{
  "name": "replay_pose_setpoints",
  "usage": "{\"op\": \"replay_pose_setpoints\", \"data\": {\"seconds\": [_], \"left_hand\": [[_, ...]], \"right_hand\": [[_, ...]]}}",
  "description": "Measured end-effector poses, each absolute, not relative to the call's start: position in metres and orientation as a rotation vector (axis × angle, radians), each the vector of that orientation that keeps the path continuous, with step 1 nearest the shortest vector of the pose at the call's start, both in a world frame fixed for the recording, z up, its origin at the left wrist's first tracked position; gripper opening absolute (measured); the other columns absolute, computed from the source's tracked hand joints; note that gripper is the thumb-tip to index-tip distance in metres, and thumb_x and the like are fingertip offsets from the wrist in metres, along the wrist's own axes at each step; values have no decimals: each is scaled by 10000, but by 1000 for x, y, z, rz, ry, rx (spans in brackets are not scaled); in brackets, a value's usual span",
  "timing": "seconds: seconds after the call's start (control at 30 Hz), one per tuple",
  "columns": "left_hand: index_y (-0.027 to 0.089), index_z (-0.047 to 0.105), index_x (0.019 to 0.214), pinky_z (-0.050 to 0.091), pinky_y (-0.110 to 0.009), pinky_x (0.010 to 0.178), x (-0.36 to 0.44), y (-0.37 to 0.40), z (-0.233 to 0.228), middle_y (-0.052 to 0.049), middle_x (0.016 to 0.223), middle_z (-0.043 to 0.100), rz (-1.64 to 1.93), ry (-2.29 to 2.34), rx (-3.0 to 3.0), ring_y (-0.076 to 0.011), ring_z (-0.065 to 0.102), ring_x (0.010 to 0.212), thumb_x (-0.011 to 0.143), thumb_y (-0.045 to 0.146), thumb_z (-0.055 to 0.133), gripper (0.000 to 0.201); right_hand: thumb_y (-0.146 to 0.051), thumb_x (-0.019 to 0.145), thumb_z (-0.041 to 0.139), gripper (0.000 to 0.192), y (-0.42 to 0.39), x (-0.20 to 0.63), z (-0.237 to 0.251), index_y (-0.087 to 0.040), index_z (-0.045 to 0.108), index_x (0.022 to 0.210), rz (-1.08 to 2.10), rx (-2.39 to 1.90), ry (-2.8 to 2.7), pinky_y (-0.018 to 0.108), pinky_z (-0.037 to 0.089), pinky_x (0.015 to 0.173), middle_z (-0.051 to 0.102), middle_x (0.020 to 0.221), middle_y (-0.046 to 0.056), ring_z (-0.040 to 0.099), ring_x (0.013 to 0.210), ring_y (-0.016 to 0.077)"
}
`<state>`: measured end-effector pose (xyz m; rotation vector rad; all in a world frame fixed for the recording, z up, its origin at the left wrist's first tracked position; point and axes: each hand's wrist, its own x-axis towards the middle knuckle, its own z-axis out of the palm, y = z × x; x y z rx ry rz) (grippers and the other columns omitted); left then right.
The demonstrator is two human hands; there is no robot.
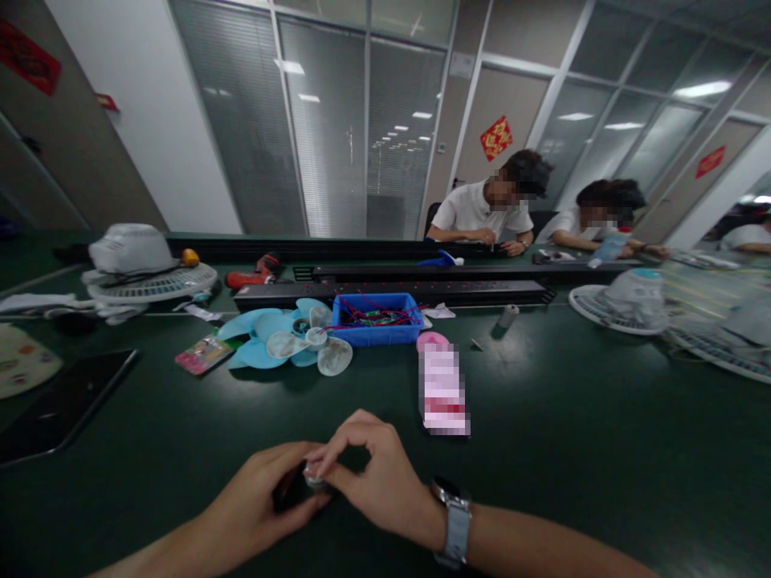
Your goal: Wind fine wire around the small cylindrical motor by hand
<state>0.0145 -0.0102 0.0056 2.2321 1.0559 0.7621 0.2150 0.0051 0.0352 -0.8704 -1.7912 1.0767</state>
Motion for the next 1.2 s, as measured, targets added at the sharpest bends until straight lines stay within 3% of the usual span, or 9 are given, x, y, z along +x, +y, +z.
{"op": "replay_pose_setpoints", "data": {"seconds": [0.67,1.2], "left_hand": [[218,632,1048,518,-262,674,16,-10,4,-23,908,708,731,1087,2260,-190,669,768,825,186,653,227],[231,628,1073,528,-255,718,15,-10,3,-24,958,726,769,1054,2251,-187,686,808,820,178,651,260]], "right_hand": [[-238,719,829,254,8,211,35,-162,615,605,1139,-896,-1738,292,494,709,717,767,42,655,764,172],[-244,743,804,272,7,211,29,-162,597,586,1107,-885,-1739,279,496,683,696,765,51,646,762,165]]}}
